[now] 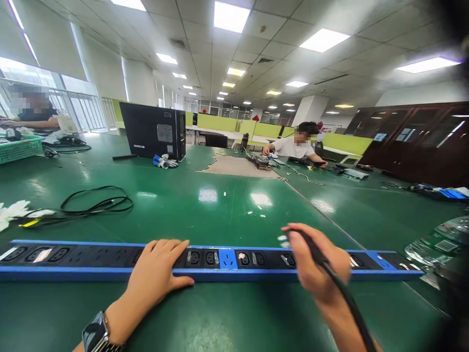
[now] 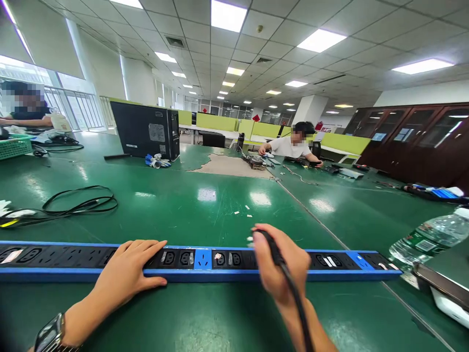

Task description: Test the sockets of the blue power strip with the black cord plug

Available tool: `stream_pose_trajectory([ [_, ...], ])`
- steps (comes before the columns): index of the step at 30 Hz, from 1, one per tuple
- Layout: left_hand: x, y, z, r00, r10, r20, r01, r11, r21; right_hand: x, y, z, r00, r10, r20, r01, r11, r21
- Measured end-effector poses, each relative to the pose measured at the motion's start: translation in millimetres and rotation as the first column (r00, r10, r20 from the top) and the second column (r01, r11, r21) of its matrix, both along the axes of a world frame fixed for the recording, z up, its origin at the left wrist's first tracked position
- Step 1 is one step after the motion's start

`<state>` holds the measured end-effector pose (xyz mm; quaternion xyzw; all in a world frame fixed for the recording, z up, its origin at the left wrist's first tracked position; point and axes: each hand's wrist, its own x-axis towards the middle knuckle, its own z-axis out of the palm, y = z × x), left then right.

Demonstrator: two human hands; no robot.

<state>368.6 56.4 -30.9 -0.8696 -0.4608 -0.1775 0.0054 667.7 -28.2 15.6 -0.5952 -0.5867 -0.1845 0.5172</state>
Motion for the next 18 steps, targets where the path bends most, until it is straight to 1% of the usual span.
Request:
stream_pose_trajectory([
  [1, 0.8, -0.9, 0.7, 1.0, -0.005, 0.005, 0.005, 1.0, 0.002, -14.9, 4.9, 2.2, 0.995, 0.087, 0.045, -0.082, 0.991, -0.104],
  [2, 1.3, -1.7, 0.8, 1.0, -0.008, 0.012, 0.008, 1.0, 0.009, -29.7, 10.2, 0.5, 0.979, 0.184, 0.09, -0.158, 0.958, -0.239],
  [3, 1.4, -2.2, 0.5, 1.0, -0.009, 0.021, 0.008, 1.0, 0.017, -43.3, 15.5, -4.6, 0.971, 0.205, 0.12, -0.157, 0.934, -0.321],
  [4, 1.1, -2.4, -0.2, 1.0, -0.009, 0.028, 0.008, 1.0, 0.024, -54.9, 20.2, -12.2, 0.967, 0.195, 0.163, -0.119, 0.916, -0.384],
  [6, -0.8, -1.8, -2.1, 0.999, -0.012, 0.035, 0.012, 1.0, 0.028, -70.6, 26.8, -29.8, 0.964, 0.163, 0.21, -0.059, 0.901, -0.43],
  [8, -3.6, -0.7, -3.3, 0.999, -0.019, 0.036, 0.018, 0.999, 0.027, -77.2, 29.1, -44.0, 0.949, 0.165, 0.268, -0.04, 0.907, -0.419],
  [11, -3.6, -2.7, -1.5, 0.997, -0.039, 0.069, 0.036, 0.998, 0.042, -75.3, 27.6, -52.2, 0.92, 0.185, 0.345, -0.049, 0.929, -0.367],
  [12, 0.1, -5.4, 0.1, 0.994, -0.055, 0.094, 0.051, 0.997, 0.052, -71.5, 26.5, -52.3, 0.915, 0.201, 0.349, -0.07, 0.932, -0.355],
  [13, 6.7, -9.2, 1.9, 0.99, -0.082, 0.117, 0.076, 0.995, 0.062, -65.9, 25.3, -51.9, 0.905, 0.244, 0.349, -0.111, 0.927, -0.359],
  [15, 29.0, -19.5, 5.4, 0.976, -0.161, 0.148, 0.152, 0.986, 0.075, -49.1, 22.1, -51.3, 0.864, 0.361, 0.35, -0.206, 0.889, -0.41],
  [16, 43.8, -25.0, 6.7, 0.967, -0.205, 0.15, 0.195, 0.978, 0.078, -38.6, 20.3, -51.8, 0.846, 0.399, 0.354, -0.228, 0.871, -0.436],
  [17, 59.7, -30.0, 7.8, 0.959, -0.238, 0.153, 0.226, 0.97, 0.087, -27.6, 18.5, -53.0, 0.843, 0.4, 0.359, -0.215, 0.863, -0.457],
  [18, 75.1, -33.7, 8.8, 0.949, -0.269, 0.167, 0.255, 0.962, 0.099, -17.0, 16.8, -55.0, 0.862, 0.355, 0.361, -0.168, 0.873, -0.457],
])
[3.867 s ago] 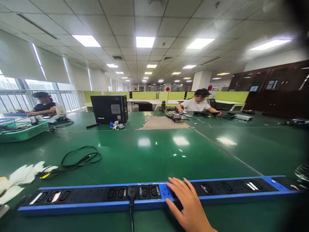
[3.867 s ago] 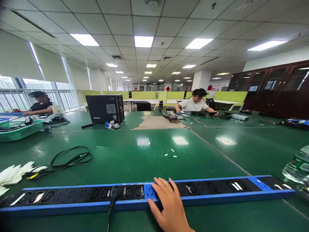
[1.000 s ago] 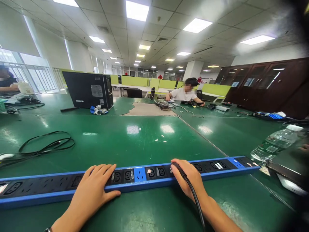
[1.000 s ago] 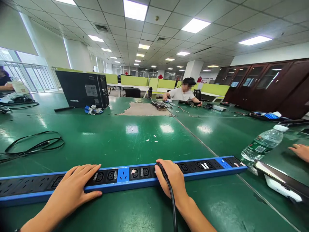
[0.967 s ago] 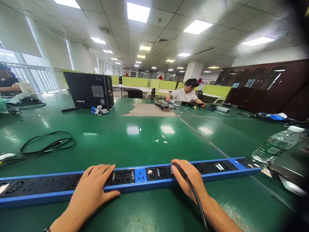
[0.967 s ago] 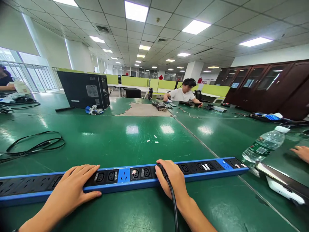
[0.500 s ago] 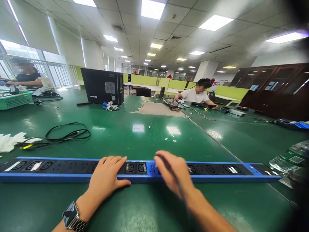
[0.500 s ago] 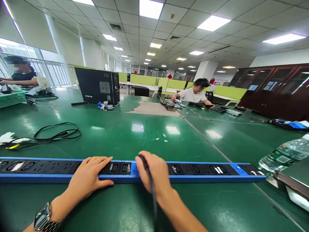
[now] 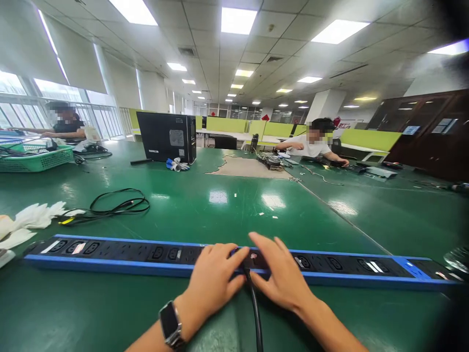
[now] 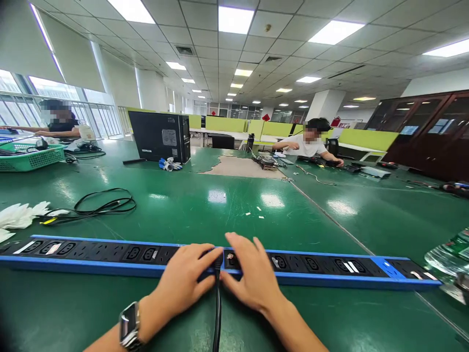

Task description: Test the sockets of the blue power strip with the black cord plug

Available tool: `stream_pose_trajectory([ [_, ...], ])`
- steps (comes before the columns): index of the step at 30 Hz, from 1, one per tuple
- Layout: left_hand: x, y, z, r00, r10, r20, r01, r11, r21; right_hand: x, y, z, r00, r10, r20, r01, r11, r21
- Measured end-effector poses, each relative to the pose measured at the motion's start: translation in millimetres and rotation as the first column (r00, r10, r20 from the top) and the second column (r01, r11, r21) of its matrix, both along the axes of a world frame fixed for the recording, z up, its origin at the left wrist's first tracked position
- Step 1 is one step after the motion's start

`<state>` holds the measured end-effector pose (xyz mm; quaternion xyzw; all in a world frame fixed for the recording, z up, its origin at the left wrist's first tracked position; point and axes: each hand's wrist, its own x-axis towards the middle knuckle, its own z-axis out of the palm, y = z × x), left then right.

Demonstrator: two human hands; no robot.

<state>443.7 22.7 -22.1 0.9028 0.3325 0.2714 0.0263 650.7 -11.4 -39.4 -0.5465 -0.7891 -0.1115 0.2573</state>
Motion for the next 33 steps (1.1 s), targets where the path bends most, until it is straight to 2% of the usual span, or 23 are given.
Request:
stream_pose_trajectory([
  [2, 22.6, -2.1, 2.5, 0.986, 0.002, 0.169, -0.007, 1.0, 0.027, 16.9, -2.0, -5.4, 0.994, -0.105, 0.008, 0.105, 0.994, -0.009],
  [4, 25.5, 2.9, 7.1, 0.934, 0.052, 0.353, -0.069, 0.997, 0.035, 25.4, -2.2, -11.0, 0.988, -0.152, 0.032, 0.153, 0.987, -0.04],
  [6, 5.8, 11.7, 12.3, 0.87, 0.146, 0.47, -0.177, 0.984, 0.022, 26.6, -1.4, -14.4, 0.985, -0.164, 0.052, 0.168, 0.984, -0.063],
  [8, -28.5, 20.1, 14.1, 0.817, 0.242, 0.524, -0.287, 0.958, 0.004, 24.6, -0.6, -15.5, 0.983, -0.174, 0.057, 0.177, 0.982, -0.063],
  [10, -63.4, 25.2, 8.3, 0.829, 0.303, 0.47, -0.332, 0.943, -0.023, 22.7, -0.2, -15.4, 0.982, -0.179, 0.061, 0.182, 0.982, -0.051],
  [12, -86.5, 27.3, -3.8, 0.875, 0.285, 0.391, -0.302, 0.953, -0.016, 22.2, -0.3, -15.4, 0.98, -0.183, 0.072, 0.187, 0.981, -0.043],
  [15, -94.3, 28.1, -22.0, 0.932, 0.18, 0.315, -0.213, 0.974, 0.075, 23.1, -0.4, -16.6, 0.979, -0.187, 0.088, 0.19, 0.981, -0.033],
  [17, -91.2, 28.3, -27.3, 0.952, 0.119, 0.281, -0.16, 0.979, 0.13, 24.0, 0.1, -17.9, 0.978, -0.187, 0.096, 0.19, 0.981, -0.025],
  [19, -88.8, 27.2, -26.3, 0.96, 0.089, 0.266, -0.129, 0.982, 0.135, 24.7, 0.9, -18.9, 0.977, -0.188, 0.1, 0.191, 0.981, -0.02],
  [23, -77.6, 18.4, -15.0, 0.917, 0.095, 0.387, -0.163, 0.976, 0.145, 24.3, 1.3, -17.6, 0.977, -0.196, 0.082, 0.198, 0.98, -0.024],
  [25, -58.2, 13.4, -9.3, 0.899, 0.078, 0.431, -0.162, 0.973, 0.162, 22.6, 1.0, -15.5, 0.979, -0.197, 0.061, 0.199, 0.979, -0.036],
  [28, -14.3, 11.1, -5.5, 0.92, 0.005, 0.393, -0.059, 0.99, 0.125, 19.3, 1.2, -12.7, 0.98, -0.197, 0.027, 0.198, 0.979, -0.057],
  [31, 23.4, 14.6, -7.8, 0.941, 0.043, 0.336, -0.062, 0.997, 0.044, 18.3, 0.7, -10.9, 0.981, -0.193, -0.006, 0.192, 0.979, -0.074],
  [33, 35.1, 16.7, -10.9, 0.956, 0.05, 0.289, -0.066, 0.997, 0.044, 20.1, -1.4, -8.8, 0.98, -0.195, -0.033, 0.192, 0.978, -0.083],
])
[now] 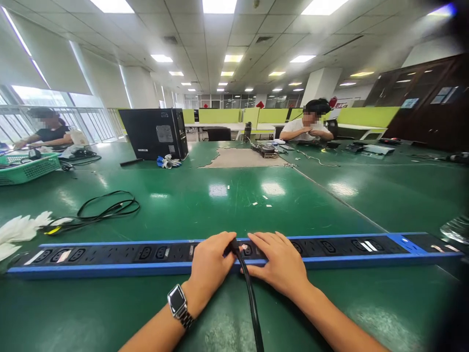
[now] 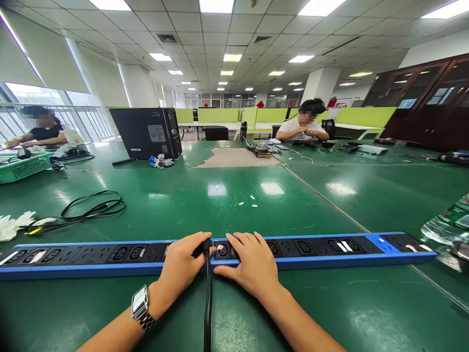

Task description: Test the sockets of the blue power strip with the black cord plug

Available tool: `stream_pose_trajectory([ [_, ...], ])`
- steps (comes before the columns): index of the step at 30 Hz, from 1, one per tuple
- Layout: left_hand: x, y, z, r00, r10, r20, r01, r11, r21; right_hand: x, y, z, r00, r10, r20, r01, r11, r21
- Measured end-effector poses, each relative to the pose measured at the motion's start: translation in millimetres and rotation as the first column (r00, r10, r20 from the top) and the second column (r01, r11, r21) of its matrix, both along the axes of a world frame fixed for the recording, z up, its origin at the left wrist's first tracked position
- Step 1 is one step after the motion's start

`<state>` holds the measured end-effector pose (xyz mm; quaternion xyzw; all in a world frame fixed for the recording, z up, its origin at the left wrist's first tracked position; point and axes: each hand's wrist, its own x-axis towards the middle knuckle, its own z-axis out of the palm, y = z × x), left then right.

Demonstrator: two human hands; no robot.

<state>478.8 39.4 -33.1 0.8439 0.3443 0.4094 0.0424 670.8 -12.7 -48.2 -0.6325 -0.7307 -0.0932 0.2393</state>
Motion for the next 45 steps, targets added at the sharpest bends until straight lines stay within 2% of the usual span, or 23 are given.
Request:
stream_pose_trajectory([
  [4, -3.1, -2.3, -5.3, 0.995, -0.025, -0.092, 0.04, 0.985, 0.166, 0.3, -5.4, 8.7, 0.994, 0.083, -0.066, -0.082, 0.997, 0.012],
  [7, -19.1, -6.5, -7.1, 0.974, -0.03, -0.224, 0.081, 0.972, 0.222, -17.9, 0.2, 17.3, 0.982, 0.168, -0.087, -0.16, 0.983, 0.086],
  [11, -49.6, -5.5, -9.0, 0.913, 0.154, -0.377, -0.083, 0.977, 0.198, -54.6, 21.0, 36.7, 0.975, 0.2, -0.093, -0.182, 0.967, 0.178],
  [13, -61.3, -2.2, -10.6, 0.89, 0.208, -0.407, -0.133, 0.97, 0.204, -55.8, 24.8, 50.1, 0.974, 0.17, -0.152, -0.132, 0.964, 0.232],
  [16, -68.2, 2.1, -13.4, 0.895, 0.191, -0.404, -0.118, 0.973, 0.197, -22.9, 11.7, 62.3, 0.956, 0.016, -0.294, 0.079, 0.949, 0.307],
  [17, -68.3, 3.0, -14.3, 0.9, 0.187, -0.395, -0.115, 0.973, 0.199, -6.5, 4.2, 61.3, 0.938, -0.037, -0.345, 0.153, 0.937, 0.315],
  [18, -68.1, 3.5, -15.4, 0.903, 0.185, -0.387, -0.113, 0.973, 0.203, 9.5, -3.4, 57.5, 0.909, -0.063, -0.412, 0.185, 0.947, 0.262],
  [20, -67.5, 4.2, -17.5, 0.908, 0.183, -0.378, -0.106, 0.971, 0.215, 34.8, -15.0, 43.8, 0.912, -0.046, -0.407, 0.118, 0.981, 0.154],
  [22, -67.6, 4.6, -19.7, 0.907, 0.184, -0.379, -0.102, 0.969, 0.226, 46.0, -18.4, 28.8, 0.943, -0.067, -0.327, 0.112, 0.986, 0.12],
  [24, -68.2, 5.0, -21.3, 0.904, 0.188, -0.384, -0.102, 0.967, 0.232, 45.3, -14.5, 19.2, 0.976, -0.089, -0.198, 0.116, 0.984, 0.132],
  [27, -68.5, 5.2, -22.2, 0.902, 0.197, -0.385, -0.109, 0.965, 0.238, 37.9, -6.2, 16.0, 0.996, -0.066, -0.052, 0.073, 0.987, 0.143],
  [31, -67.2, 4.5, -22.0, 0.905, 0.201, -0.375, -0.117, 0.965, 0.235, 36.1, -5.0, 14.1, 0.988, -0.029, -0.154, 0.056, 0.983, 0.175],
  [35, -66.9, 3.8, -21.8, 0.91, 0.199, -0.365, -0.123, 0.968, 0.221, 36.9, -6.0, 9.7, 0.959, -0.056, -0.276, 0.097, 0.986, 0.136],
  [40, -67.7, 4.0, -22.6, 0.912, 0.192, -0.362, -0.118, 0.969, 0.217, 42.8, -6.7, 11.6, 0.978, -0.096, -0.185, 0.125, 0.98, 0.153],
  [45, -67.2, 3.9, -22.8, 0.905, 0.207, -0.372, -0.125, 0.965, 0.231, 47.6, -6.6, 16.0, 0.999, -0.032, 0.028, 0.029, 0.993, 0.113],
])
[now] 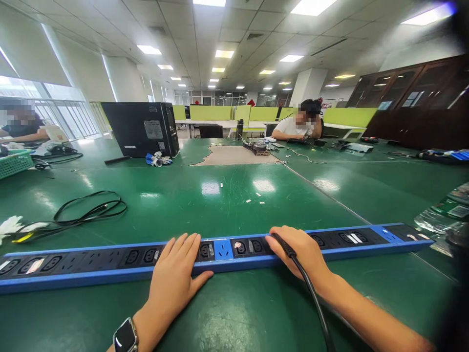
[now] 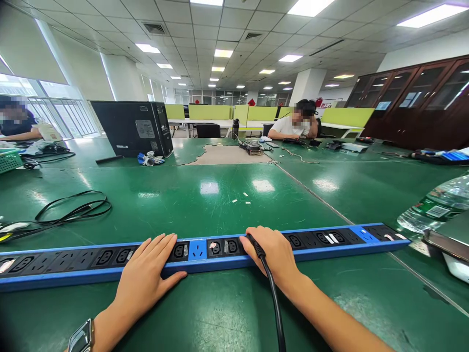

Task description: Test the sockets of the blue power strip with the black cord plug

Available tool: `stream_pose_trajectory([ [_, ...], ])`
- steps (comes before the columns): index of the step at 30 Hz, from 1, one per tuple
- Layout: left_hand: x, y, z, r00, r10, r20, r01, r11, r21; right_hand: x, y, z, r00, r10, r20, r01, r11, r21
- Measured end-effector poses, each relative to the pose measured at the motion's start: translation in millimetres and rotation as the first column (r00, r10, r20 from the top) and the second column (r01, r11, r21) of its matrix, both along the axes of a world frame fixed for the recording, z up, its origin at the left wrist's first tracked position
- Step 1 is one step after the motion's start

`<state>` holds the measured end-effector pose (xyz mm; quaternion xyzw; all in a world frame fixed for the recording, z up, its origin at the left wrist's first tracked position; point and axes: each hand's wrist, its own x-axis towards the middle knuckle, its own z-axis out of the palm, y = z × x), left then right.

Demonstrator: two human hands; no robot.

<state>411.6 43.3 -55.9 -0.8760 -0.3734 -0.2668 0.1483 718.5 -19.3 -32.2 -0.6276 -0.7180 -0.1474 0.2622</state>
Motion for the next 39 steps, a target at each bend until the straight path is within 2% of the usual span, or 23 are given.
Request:
stream_pose_trajectory([
  [3, -0.9, 0.6, -0.7, 1.0, -0.002, -0.015, 0.003, 0.999, 0.033, -5.0, -1.0, -4.8, 0.994, 0.025, 0.105, -0.026, 1.0, 0.005],
  [7, -3.0, 2.8, -3.5, 1.0, -0.018, -0.016, 0.02, 0.996, 0.09, -2.0, -6.0, -6.2, 0.997, -0.005, 0.077, 0.007, 1.0, -0.023],
  [9, -2.7, 3.0, -3.5, 1.0, -0.021, -0.022, 0.023, 0.994, 0.107, 9.0, -4.3, 8.6, 0.998, 0.048, 0.049, -0.043, 0.994, -0.1],
  [11, -0.9, 1.9, -1.6, 0.999, -0.019, -0.031, 0.022, 0.995, 0.097, 19.9, 5.1, 32.9, 0.988, 0.155, 0.011, -0.149, 0.965, -0.217],
  [12, 0.3, 1.0, -0.2, 0.999, -0.015, -0.036, 0.018, 0.996, 0.082, 22.2, 13.0, 45.3, 0.958, 0.282, -0.046, -0.277, 0.876, -0.394],
  [13, 1.3, 0.1, 1.1, 0.999, -0.01, -0.039, 0.013, 0.998, 0.064, 21.2, 22.3, 55.6, 0.948, 0.303, -0.102, -0.31, 0.798, -0.516],
  [15, 1.9, -1.4, 2.8, 0.999, 0.007, -0.04, -0.006, 1.0, 0.022, 8.4, 41.2, 65.3, 0.991, 0.041, -0.125, -0.103, 0.834, -0.542],
  [17, -0.7, -2.1, 2.7, 0.999, 0.016, -0.039, -0.017, 1.0, -0.014, -12.9, 54.5, 60.0, 0.994, -0.045, -0.103, -0.017, 0.846, -0.532],
  [19, -4.6, -2.8, 2.2, 0.999, 0.009, -0.039, -0.01, 0.999, -0.037, -32.4, 60.6, 47.4, 0.994, -0.083, -0.077, 0.029, 0.844, -0.536],
  [22, 2.0, -4.3, 8.0, 0.998, 0.03, -0.058, -0.035, 0.996, -0.085, -46.3, 64.1, 33.8, 0.991, -0.129, -0.024, 0.097, 0.846, -0.524],
  [25, 39.6, -4.2, 25.7, 0.99, 0.087, -0.11, -0.11, 0.967, -0.229, -41.5, 62.3, 33.2, 0.979, -0.169, -0.11, 0.099, 0.878, -0.467],
  [29, 105.4, -1.5, 47.4, 0.972, -0.16, -0.169, 0.066, 0.886, -0.459, -11.5, 28.0, 30.7, 0.956, -0.112, -0.271, 0.004, 0.929, -0.37],
  [30, 115.6, -0.9, 49.1, 0.97, -0.177, -0.168, 0.076, 0.874, -0.48, -2.9, 15.1, 27.4, 0.949, -0.015, -0.314, -0.077, 0.958, -0.277],
  [32, 125.1, 0.0, 48.0, 0.969, -0.177, -0.174, 0.071, 0.868, -0.491, 10.0, -6.3, 19.1, 0.964, 0.148, -0.219, -0.183, 0.972, -0.147],
  [34, 124.3, 0.5, 44.2, 0.968, -0.168, -0.185, 0.059, 0.874, -0.483, 14.0, -13.5, 11.1, 0.983, 0.181, -0.031, -0.184, 0.968, -0.172],
  [36, 120.4, 0.4, 41.4, 0.968, -0.161, -0.191, 0.048, 0.869, -0.492, 10.1, -6.2, 4.6, 0.982, 0.158, 0.101, -0.133, 0.968, -0.213],
  [39, 118.0, 0.1, 41.7, 0.967, -0.145, -0.21, 0.02, 0.864, -0.502, -1.2, 11.8, -2.9, 0.996, 0.025, 0.084, -0.01, 0.985, -0.174],
])
